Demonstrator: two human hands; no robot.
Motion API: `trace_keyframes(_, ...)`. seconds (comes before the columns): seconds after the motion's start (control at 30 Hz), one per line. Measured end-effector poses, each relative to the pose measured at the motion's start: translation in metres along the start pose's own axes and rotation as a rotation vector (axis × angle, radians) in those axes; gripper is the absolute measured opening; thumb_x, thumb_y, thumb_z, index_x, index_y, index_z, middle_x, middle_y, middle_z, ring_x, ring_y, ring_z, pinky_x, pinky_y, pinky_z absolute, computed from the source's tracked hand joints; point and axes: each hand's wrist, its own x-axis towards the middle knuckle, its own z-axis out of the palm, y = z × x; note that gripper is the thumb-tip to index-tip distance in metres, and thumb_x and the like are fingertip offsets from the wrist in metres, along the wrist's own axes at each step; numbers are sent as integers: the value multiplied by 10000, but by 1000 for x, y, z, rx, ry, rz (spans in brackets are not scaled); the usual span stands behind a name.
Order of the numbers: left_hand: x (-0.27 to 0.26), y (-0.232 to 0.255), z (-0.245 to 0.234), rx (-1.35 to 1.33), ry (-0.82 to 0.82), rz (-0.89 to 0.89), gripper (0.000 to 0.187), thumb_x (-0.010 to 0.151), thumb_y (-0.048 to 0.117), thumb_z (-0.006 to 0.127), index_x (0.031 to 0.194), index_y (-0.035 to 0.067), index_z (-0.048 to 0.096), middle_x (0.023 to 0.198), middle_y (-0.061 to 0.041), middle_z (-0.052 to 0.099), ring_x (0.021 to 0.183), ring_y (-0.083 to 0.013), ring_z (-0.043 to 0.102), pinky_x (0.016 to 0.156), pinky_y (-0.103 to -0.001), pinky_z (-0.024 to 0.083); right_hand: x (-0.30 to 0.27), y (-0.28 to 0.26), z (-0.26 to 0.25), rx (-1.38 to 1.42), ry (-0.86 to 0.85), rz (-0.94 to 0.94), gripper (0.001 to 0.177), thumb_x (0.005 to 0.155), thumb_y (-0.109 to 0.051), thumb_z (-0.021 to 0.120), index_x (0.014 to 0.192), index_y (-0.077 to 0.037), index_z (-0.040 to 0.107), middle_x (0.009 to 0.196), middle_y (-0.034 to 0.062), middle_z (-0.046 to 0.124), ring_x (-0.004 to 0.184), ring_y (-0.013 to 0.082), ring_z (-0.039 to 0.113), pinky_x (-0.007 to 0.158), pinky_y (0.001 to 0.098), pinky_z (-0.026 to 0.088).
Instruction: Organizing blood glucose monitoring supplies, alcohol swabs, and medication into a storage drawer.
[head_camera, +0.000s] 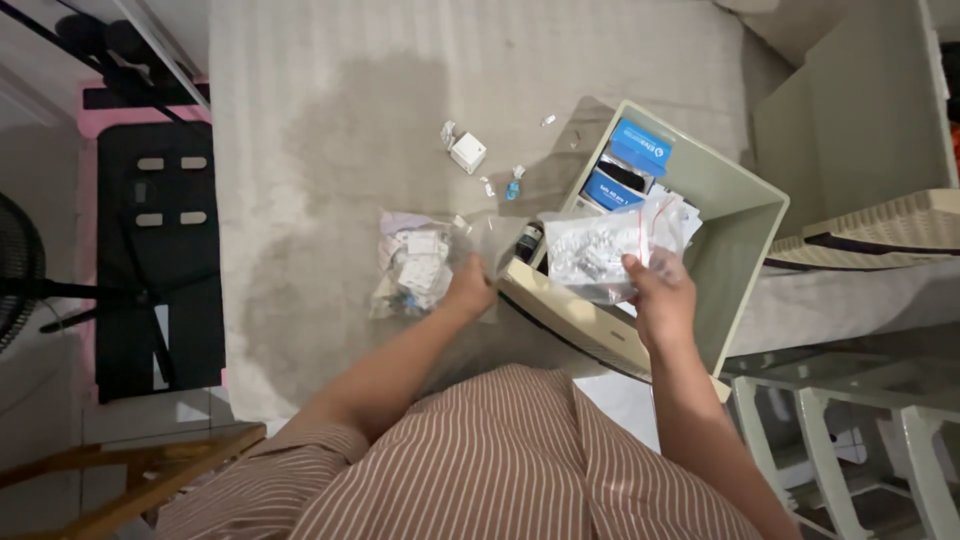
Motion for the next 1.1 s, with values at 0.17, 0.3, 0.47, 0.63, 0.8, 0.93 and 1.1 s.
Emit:
trace_keyframes(0.17, -8, 3, -29, -52, 42, -36, 434, 770, 206, 829, 1097, 73, 576, 935, -155, 727, 883, -320, 726, 788, -449, 578, -5, -1, -1, -23, 35, 0, 305, 932, -59, 715, 1221, 0, 635, 1034, 79, 697, 832, 181, 686, 641, 315, 576)
trace_keyframes(0.3, -20, 12, -74, -460, -163, -330, 393, 739, 152, 898, 950, 17, 594, 884, -118, 708, 838, -224, 708, 707, -381, 595, -7, -5, 5, 127, 15, 19, 299, 924, -55, 686, 1207, 13, 619, 1033, 85, 711, 845, 184, 718, 685, 335, 634)
trace_keyframes(0.47, -19, -10, -87, -854, -270, -387, 408, 764, 13, 815, 1059, 49, 536, 955, -109, 662, 848, -234, 684, 739, -368, 617, 10, 19, 9, 163, -30, -25, 322, 990, -54, 716, 1283, 24, 606, 1059, 97, 675, 845, 196, 660, 648, 334, 537)
trace_keyframes(0.63, -32, 15, -118, -678, -206, -309, 547, 741, -23, 843, 1132, 52, 468, 981, -80, 681, 889, -209, 699, 753, -357, 607, -9, -7, 49, 163, -99, 18, 327, 953, -85, 665, 1258, 3, 589, 1082, 104, 708, 900, 231, 718, 739, 408, 631)
trace_keyframes(0.8, -37, 10, -130, -1090, -233, -306, 486, 788, 56, 837, 1154, 85, 520, 902, -49, 624, 763, -148, 618, 679, -305, 538, -9, -7, 58, 192, -150, 17, 331, 950, -67, 651, 1262, 11, 572, 1112, 100, 696, 958, 232, 722, 776, 420, 645)
trace_keyframes(0.93, -24, -9, -133, -1044, -311, -388, 414, 726, 22, 779, 987, 110, 471, 808, -36, 581, 653, -171, 584, 598, -374, 500, 0, 1, 55, 128, -123, -6, 330, 960, -71, 662, 1273, 9, 591, 1112, 111, 689, 929, 239, 700, 722, 377, 610)
trace_keyframes(1.1, -35, 17, -170, -1010, -255, -343, 354, 812, 16, 744, 894, 148, 426, 850, -62, 644, 739, -170, 652, 676, -365, 513, -14, -18, 68, -859, -538, -749, 421, 755, -31, 747, 1171, -78, 709, 1333, 128, 638, 1093, 306, 679, 896, 419, 559)
